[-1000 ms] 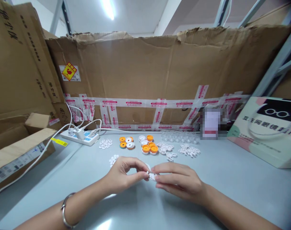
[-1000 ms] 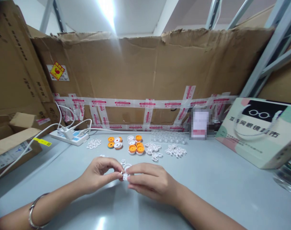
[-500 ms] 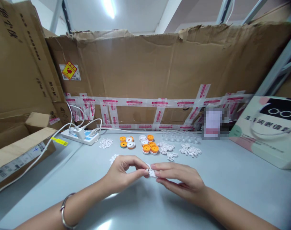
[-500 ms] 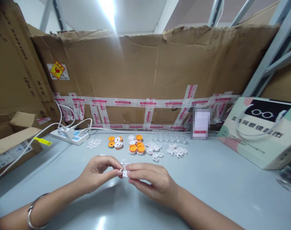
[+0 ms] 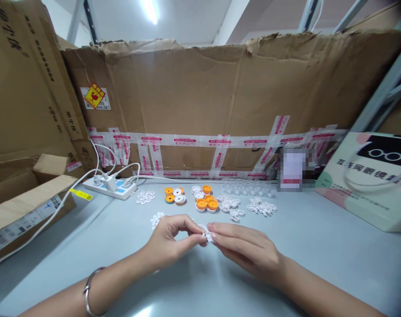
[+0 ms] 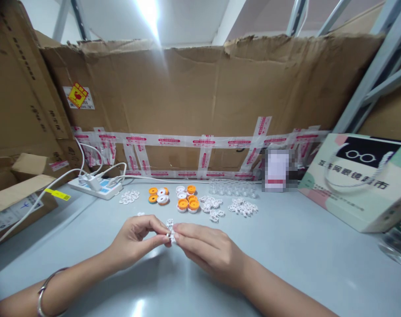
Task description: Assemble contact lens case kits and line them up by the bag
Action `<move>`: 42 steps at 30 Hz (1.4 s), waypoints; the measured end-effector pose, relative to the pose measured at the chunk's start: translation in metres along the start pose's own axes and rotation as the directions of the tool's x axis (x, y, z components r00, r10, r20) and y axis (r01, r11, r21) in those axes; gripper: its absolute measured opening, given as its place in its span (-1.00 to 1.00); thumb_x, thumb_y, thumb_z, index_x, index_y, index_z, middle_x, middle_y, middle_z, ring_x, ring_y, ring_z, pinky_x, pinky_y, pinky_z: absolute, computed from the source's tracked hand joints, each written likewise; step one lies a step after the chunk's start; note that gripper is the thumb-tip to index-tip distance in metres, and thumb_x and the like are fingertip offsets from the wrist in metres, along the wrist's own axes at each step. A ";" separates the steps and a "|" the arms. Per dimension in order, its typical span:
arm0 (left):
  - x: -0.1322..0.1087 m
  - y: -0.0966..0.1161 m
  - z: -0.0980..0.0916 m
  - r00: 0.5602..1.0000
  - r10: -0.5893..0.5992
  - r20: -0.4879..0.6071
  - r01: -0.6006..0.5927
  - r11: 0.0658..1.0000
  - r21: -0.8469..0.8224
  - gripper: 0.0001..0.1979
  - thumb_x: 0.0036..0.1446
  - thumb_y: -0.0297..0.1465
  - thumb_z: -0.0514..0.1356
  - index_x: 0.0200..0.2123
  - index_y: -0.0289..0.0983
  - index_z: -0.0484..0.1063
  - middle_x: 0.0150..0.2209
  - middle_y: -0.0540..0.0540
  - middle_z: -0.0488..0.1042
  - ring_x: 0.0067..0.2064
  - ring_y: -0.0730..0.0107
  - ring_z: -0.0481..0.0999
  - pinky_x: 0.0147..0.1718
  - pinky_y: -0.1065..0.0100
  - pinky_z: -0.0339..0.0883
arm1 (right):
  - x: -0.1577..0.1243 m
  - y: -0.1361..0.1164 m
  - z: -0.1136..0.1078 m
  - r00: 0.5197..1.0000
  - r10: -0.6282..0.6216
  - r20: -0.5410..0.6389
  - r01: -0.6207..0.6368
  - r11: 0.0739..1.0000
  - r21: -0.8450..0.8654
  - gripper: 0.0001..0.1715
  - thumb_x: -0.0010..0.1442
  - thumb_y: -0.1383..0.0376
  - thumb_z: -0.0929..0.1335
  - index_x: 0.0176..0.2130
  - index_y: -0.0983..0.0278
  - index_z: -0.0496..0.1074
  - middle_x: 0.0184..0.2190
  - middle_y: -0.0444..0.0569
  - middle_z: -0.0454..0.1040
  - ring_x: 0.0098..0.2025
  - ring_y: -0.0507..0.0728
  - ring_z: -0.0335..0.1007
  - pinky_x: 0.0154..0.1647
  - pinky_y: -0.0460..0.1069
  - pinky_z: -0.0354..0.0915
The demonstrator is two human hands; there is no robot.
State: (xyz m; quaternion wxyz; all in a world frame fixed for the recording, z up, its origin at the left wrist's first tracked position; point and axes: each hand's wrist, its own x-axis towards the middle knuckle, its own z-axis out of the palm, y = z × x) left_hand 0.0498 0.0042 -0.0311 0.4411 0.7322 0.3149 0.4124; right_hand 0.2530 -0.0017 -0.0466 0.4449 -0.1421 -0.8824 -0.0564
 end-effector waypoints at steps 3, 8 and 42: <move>0.001 0.000 0.001 1.000 -0.003 -0.003 0.003 1.000 0.026 -0.89 0.00 -0.42 0.22 -0.50 -0.35 0.43 -0.50 -0.11 0.56 -0.43 0.37 0.52 -0.36 0.38 0.38 | 0.001 -0.001 -0.002 0.999 -0.036 0.023 0.036 0.999 -0.034 -0.62 0.12 0.52 0.26 -0.03 0.39 0.31 -0.22 0.13 0.53 -0.06 0.08 0.40 -0.13 -0.06 0.43; 0.001 0.000 0.002 1.000 -0.018 0.001 0.018 0.999 0.038 -0.89 -0.01 -0.42 0.22 -0.51 -0.35 0.43 -0.51 -0.12 0.55 -0.44 0.38 0.52 -0.37 0.39 0.38 | 0.002 -0.001 -0.005 0.996 -0.061 0.069 0.063 0.998 -0.023 -0.56 0.12 0.54 0.25 0.03 0.45 0.25 -0.18 0.19 0.50 -0.01 0.10 0.35 -0.11 -0.02 0.41; 0.005 -0.006 0.003 0.967 -0.241 0.084 0.255 0.926 -0.278 -0.77 -0.08 -0.31 0.28 -0.47 -0.36 0.36 -0.53 -0.07 0.52 -0.43 0.38 0.51 -0.32 0.33 0.35 | 0.003 0.000 0.006 0.943 0.333 -0.004 -0.324 0.919 0.224 -0.72 0.09 0.44 0.33 -0.14 0.26 0.35 -0.34 -0.01 0.53 -0.30 0.05 0.47 -0.27 -0.06 0.44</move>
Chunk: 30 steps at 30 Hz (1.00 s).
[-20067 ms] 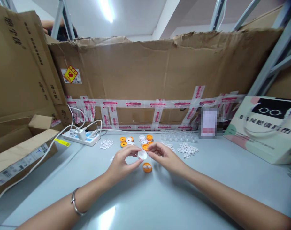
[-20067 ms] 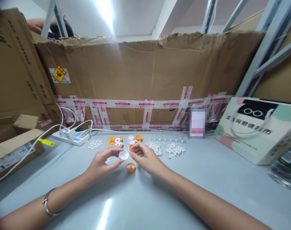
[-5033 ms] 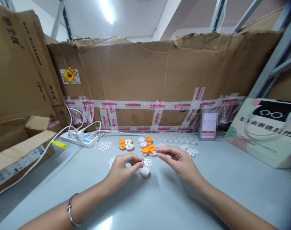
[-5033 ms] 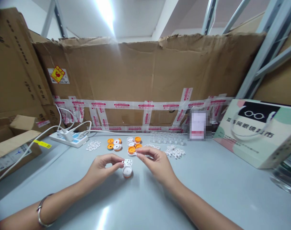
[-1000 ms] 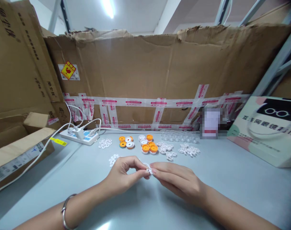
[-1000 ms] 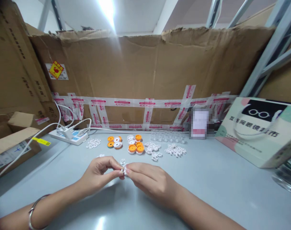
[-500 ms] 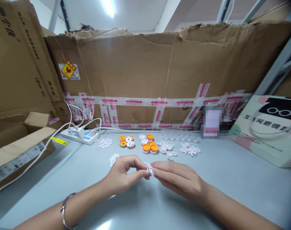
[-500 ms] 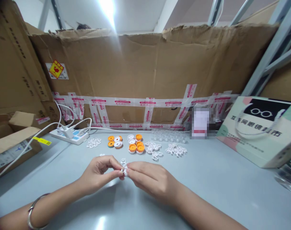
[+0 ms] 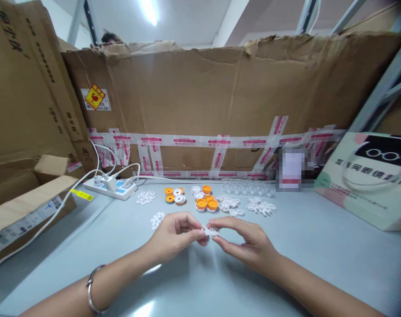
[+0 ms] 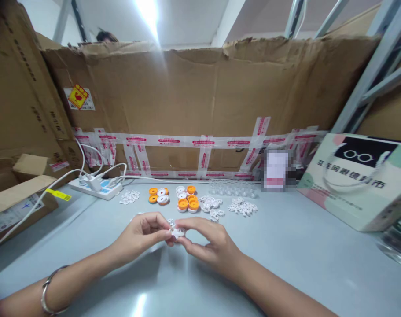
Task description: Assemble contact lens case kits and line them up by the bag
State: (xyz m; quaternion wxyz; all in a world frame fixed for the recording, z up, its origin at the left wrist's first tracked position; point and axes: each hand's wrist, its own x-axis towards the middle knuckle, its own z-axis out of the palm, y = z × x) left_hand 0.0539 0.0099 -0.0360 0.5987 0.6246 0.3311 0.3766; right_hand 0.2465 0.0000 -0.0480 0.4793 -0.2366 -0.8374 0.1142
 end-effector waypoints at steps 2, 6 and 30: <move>0.002 -0.002 -0.001 1.000 -0.031 0.000 0.031 0.999 -0.016 -0.76 -0.08 -0.29 0.28 -0.46 -0.36 0.36 -0.53 -0.07 0.51 -0.42 0.37 0.51 -0.31 0.31 0.34 | -0.001 0.001 0.004 0.976 0.217 -0.028 -0.213 0.970 0.118 -0.77 0.06 0.36 0.36 -0.20 0.24 0.37 -0.34 -0.03 0.51 -0.32 0.06 0.47 -0.28 -0.04 0.43; 0.004 -0.003 -0.007 1.000 0.007 -0.021 -0.002 0.976 0.219 -0.78 -0.02 -0.28 0.22 -0.40 -0.35 0.40 -0.46 -0.09 0.52 -0.37 0.34 0.49 -0.30 0.31 0.31 | 0.002 0.005 0.009 0.863 0.505 -0.016 -0.481 0.830 0.282 -0.88 0.05 0.25 0.36 -0.35 0.24 0.43 -0.38 -0.07 0.51 -0.33 0.07 0.45 -0.27 -0.03 0.39; 0.009 -0.025 -0.009 0.989 0.139 0.054 -0.128 0.609 0.782 -0.78 -0.03 -0.33 0.22 -0.28 -0.28 0.43 -0.34 -0.08 0.47 -0.30 0.32 0.42 -0.32 0.37 0.25 | 0.004 0.023 0.030 0.856 0.509 0.087 -0.516 0.850 0.107 -0.84 0.01 0.42 0.34 -0.41 0.23 0.54 -0.40 -0.04 0.58 -0.32 0.12 0.47 -0.23 -0.02 0.32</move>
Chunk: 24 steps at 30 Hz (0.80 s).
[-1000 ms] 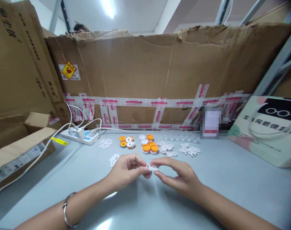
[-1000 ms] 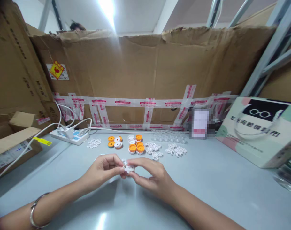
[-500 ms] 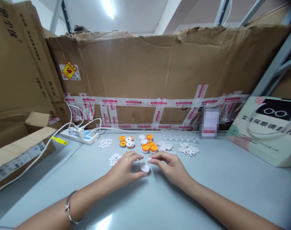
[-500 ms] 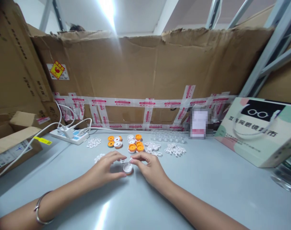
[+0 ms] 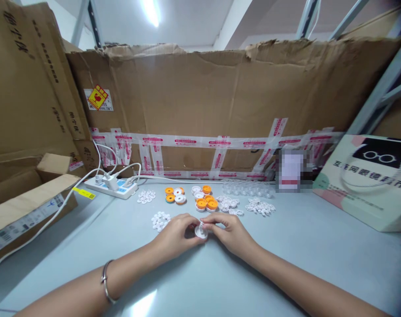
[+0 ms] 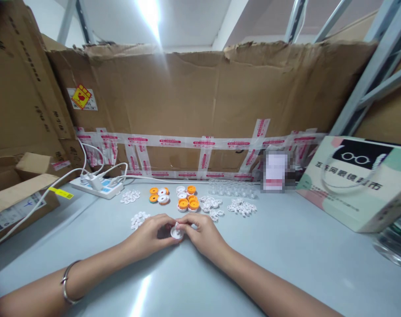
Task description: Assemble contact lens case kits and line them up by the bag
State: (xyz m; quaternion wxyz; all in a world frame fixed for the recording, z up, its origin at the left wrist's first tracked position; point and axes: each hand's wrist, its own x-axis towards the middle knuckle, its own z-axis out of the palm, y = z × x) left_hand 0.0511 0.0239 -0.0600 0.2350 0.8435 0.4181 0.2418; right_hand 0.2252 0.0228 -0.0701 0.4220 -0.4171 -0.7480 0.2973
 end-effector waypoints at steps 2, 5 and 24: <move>0.000 0.001 0.000 1.000 -0.008 0.005 0.008 1.000 -0.009 -0.79 -0.03 -0.33 0.22 -0.28 -0.28 0.44 -0.34 -0.08 0.48 -0.32 0.33 0.42 -0.33 0.38 0.25 | -0.001 0.000 0.000 0.999 -0.029 0.020 0.030 0.999 -0.029 -0.83 0.02 0.43 0.34 -0.40 0.22 0.53 -0.41 -0.05 0.57 -0.33 0.11 0.47 -0.25 -0.02 0.32; 0.000 0.001 0.000 1.000 -0.012 0.012 0.012 1.000 -0.011 -0.79 -0.03 -0.35 0.22 -0.28 -0.30 0.44 -0.34 -0.07 0.48 -0.34 0.35 0.42 -0.36 0.41 0.24 | -0.001 0.000 -0.001 0.997 -0.070 0.040 0.073 0.994 -0.078 -0.83 0.04 0.44 0.33 -0.39 0.22 0.52 -0.41 -0.06 0.56 -0.34 0.10 0.46 -0.27 -0.03 0.32; 0.000 0.003 0.000 1.000 -0.008 0.024 0.008 1.000 -0.008 -0.82 -0.04 -0.37 0.19 -0.32 -0.29 0.44 -0.36 -0.07 0.48 -0.34 0.34 0.42 -0.35 0.41 0.23 | -0.002 -0.006 -0.002 0.994 -0.060 0.086 0.069 0.992 -0.107 -0.90 0.05 0.35 0.34 -0.42 0.25 0.49 -0.42 -0.04 0.56 -0.36 0.10 0.46 -0.27 -0.03 0.33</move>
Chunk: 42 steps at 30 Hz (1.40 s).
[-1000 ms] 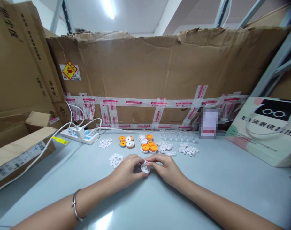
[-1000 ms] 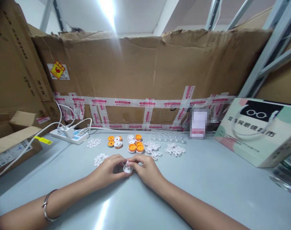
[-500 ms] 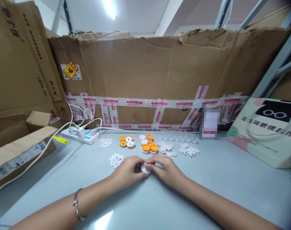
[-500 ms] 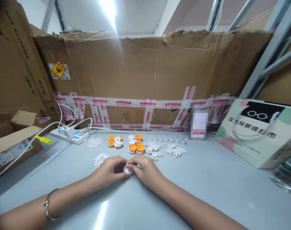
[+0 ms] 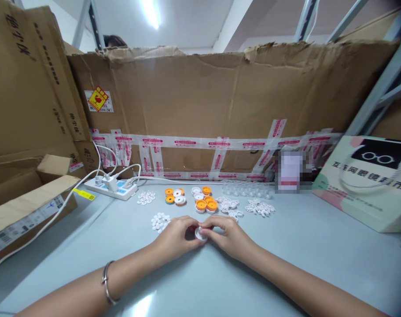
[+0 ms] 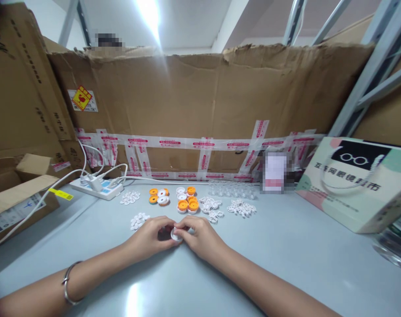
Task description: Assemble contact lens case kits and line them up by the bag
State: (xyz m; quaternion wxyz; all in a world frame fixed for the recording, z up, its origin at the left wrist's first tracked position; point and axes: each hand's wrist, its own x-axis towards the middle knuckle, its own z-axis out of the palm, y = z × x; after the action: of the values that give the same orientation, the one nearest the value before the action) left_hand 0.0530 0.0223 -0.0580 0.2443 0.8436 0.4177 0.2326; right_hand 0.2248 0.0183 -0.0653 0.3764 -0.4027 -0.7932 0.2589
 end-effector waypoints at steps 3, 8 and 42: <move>0.000 0.000 0.002 1.000 0.009 -0.019 -0.009 1.000 -0.001 -0.82 -0.05 -0.38 0.18 -0.32 -0.30 0.44 -0.37 -0.07 0.47 -0.35 0.35 0.41 -0.37 0.43 0.23 | -0.001 -0.001 -0.001 1.000 0.018 -0.013 -0.017 0.999 0.027 -0.90 0.05 0.33 0.34 -0.41 0.25 0.49 -0.41 -0.04 0.56 -0.35 0.11 0.46 -0.26 -0.02 0.33; 0.000 0.000 0.005 1.000 0.015 -0.024 -0.015 1.000 -0.017 -0.79 -0.10 -0.39 0.23 -0.31 -0.29 0.41 -0.38 -0.04 0.44 -0.37 0.37 0.38 -0.40 0.45 0.20 | -0.003 -0.006 -0.004 0.996 0.084 -0.014 -0.082 0.993 0.079 -0.89 0.04 0.33 0.34 -0.39 0.28 0.49 -0.44 -0.03 0.55 -0.37 0.11 0.46 -0.28 -0.03 0.34; 0.001 0.008 -0.012 0.955 -0.296 -0.032 0.162 0.605 -0.780 -0.54 -0.20 -0.36 0.34 -0.19 -0.28 0.28 -0.32 -0.05 0.46 -0.27 0.36 0.48 -0.22 0.31 0.28 | -0.011 0.152 -0.149 0.494 0.325 -0.807 -0.421 0.901 0.105 -0.60 -0.29 0.16 0.42 -0.44 0.19 0.19 -0.39 0.08 0.45 -0.23 0.34 0.42 -0.17 0.22 0.30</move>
State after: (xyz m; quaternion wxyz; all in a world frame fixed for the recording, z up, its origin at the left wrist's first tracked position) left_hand 0.0509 0.0214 -0.0441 0.5738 0.5768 0.4014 0.4206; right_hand 0.4170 0.1073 -0.0914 0.6078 -0.6563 -0.4399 0.0798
